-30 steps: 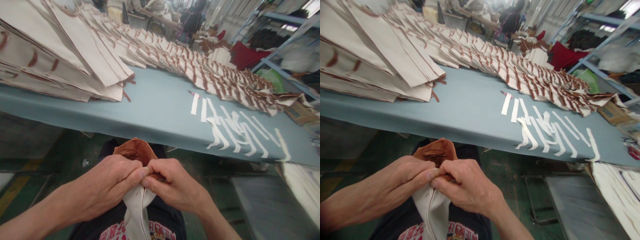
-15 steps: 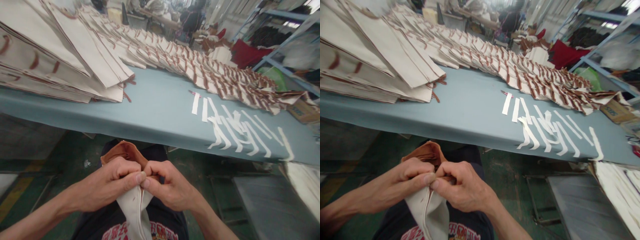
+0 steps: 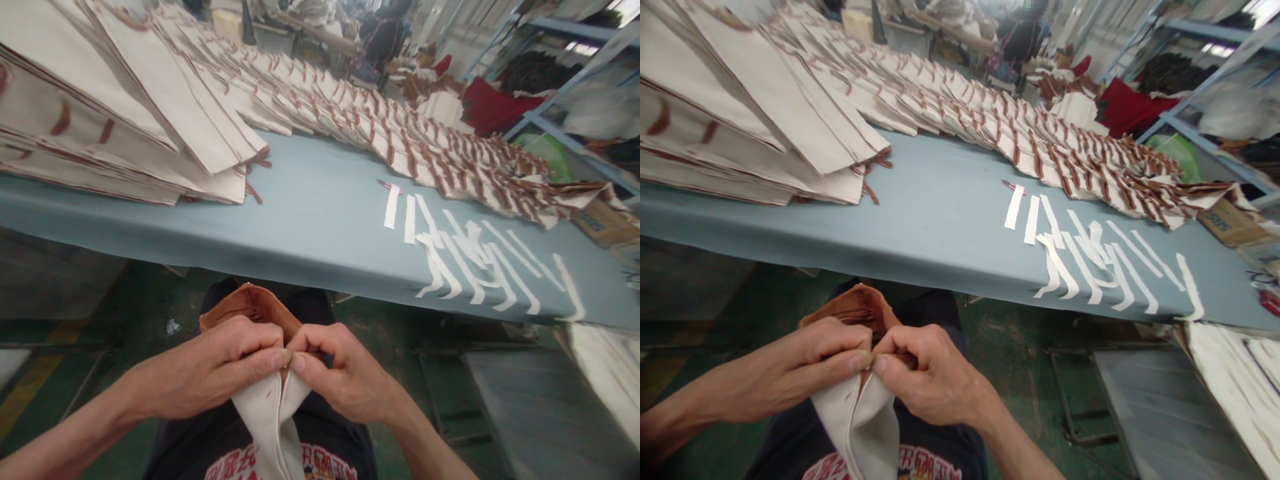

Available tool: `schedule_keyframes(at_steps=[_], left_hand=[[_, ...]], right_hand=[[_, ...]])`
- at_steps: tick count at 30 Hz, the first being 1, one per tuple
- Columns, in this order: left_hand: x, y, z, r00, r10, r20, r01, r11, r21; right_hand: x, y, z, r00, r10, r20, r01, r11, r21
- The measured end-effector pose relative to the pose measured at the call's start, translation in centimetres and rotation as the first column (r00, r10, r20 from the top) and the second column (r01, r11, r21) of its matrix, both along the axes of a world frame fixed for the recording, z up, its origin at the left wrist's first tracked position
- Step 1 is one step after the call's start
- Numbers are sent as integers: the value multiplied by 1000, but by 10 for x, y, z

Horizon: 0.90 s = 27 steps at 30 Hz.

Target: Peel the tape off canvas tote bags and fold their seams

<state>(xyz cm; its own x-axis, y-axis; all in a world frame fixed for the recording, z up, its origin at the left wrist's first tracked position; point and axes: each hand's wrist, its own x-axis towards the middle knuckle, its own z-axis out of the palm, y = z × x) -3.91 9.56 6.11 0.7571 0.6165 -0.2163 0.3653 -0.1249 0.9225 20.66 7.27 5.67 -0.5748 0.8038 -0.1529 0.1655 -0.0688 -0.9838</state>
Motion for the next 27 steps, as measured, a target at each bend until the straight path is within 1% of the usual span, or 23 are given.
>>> schedule_keyframes(at_steps=[3, 5, 8, 10, 12, 14, 16, 18, 22, 25, 27], left_hand=[[4, 1, 2, 1000, 12, 18, -12, 1000, 3], [8, 2, 3, 998, 0, 65, 3, 999, -47], [15, 3, 6, 980, 11, 196, 20, 988, -155], [18, 2, 7, 954, 45, 298, 15, 981, -195], [21, 0, 7, 931, 71, 357, 14, 973, -229], [23, -3, 9, 926, 90, 367, 5, 968, -250], [25, -4, 11, 922, 113, 369, -23, 971, -240], [28, -3, 12, 911, 140, 389, -49, 971, -235], [30, 6, 7, 900, 184, 395, -89, 965, -245], [25, 11, 1, 918, 165, 361, -100, 976, -192], [20, 12, 2, 934, 146, 326, -101, 984, -149]], right_hand=[[-2, -2, -1, 1000, -20, -7, 20, 999, 25], [-4, -5, -2, 999, -39, -37, 41, 998, 39], [-9, -9, -1, 992, -74, -105, 79, 996, 43], [-13, -12, 0, 983, -103, -152, 110, 993, 35], [-15, -15, 1, 973, -119, -199, 120, 993, -6], [-16, -17, 4, 963, -123, -241, 109, 991, -73], [-17, -18, 8, 953, -129, -276, 91, 985, -146], [-17, -16, 13, 947, -146, -288, 93, 978, -189], [-16, -9, 17, 937, -201, -284, 154, 971, -181], [-15, -5, 12, 943, -204, -262, 158, 970, -187], [-15, -2, 8, 950, -198, -240, 154, 970, -188]])
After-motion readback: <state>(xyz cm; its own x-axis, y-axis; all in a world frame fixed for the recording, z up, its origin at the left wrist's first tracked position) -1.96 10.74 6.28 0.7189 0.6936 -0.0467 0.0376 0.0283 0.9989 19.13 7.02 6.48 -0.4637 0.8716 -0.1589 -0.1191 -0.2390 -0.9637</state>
